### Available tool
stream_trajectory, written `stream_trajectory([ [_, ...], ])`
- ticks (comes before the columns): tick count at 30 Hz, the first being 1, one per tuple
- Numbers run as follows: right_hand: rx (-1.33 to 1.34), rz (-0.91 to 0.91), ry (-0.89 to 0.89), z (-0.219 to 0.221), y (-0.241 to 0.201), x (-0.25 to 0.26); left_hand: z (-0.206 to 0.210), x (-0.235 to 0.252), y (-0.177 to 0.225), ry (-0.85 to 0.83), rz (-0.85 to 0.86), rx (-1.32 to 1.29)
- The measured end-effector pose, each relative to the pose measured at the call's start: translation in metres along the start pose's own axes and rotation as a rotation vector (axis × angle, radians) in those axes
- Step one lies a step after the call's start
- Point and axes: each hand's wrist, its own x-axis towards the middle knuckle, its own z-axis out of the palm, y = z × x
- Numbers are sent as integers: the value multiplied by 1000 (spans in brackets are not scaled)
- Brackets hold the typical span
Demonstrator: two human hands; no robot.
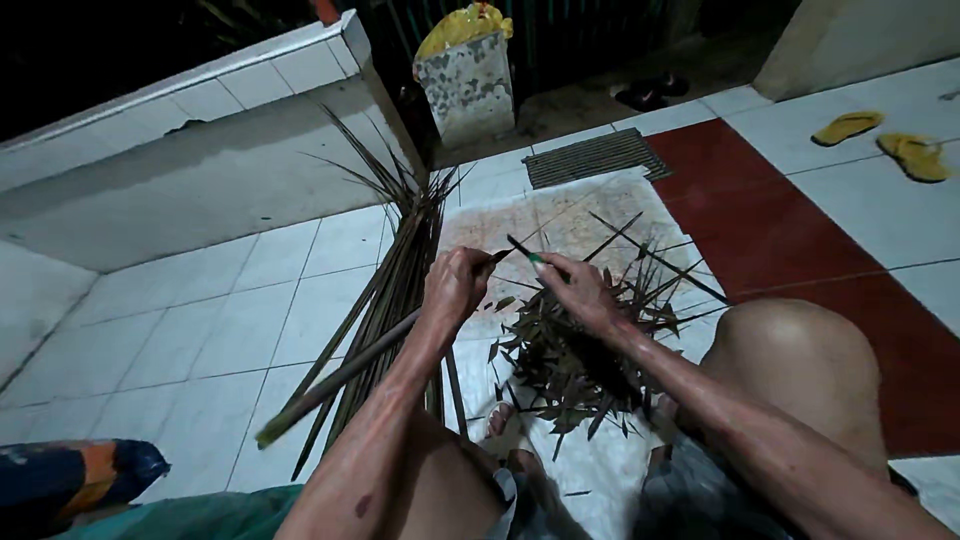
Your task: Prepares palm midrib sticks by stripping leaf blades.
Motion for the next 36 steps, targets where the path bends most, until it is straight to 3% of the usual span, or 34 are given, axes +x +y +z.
stream_trajectory([
  [7,-10,-46,22,0,5,8,1,8,-1,-42,-42,-226],
  [17,-26,39,74,-5,10,18,2,10,-8,-166,-128,-465],
  [21,-15,161,132,-14,21,28,0,6,-11,-218,-198,-519],
  [24,7,133,174,-23,25,31,-2,3,-14,-223,-227,-541],
  [28,-1,43,109,-13,15,18,-2,4,-17,-189,-223,-444],
  [31,8,8,-7,-5,8,10,2,6,-13,-139,-161,-231],
  [36,-64,78,-107,-5,1,10,8,7,-4,-91,-78,75],
])
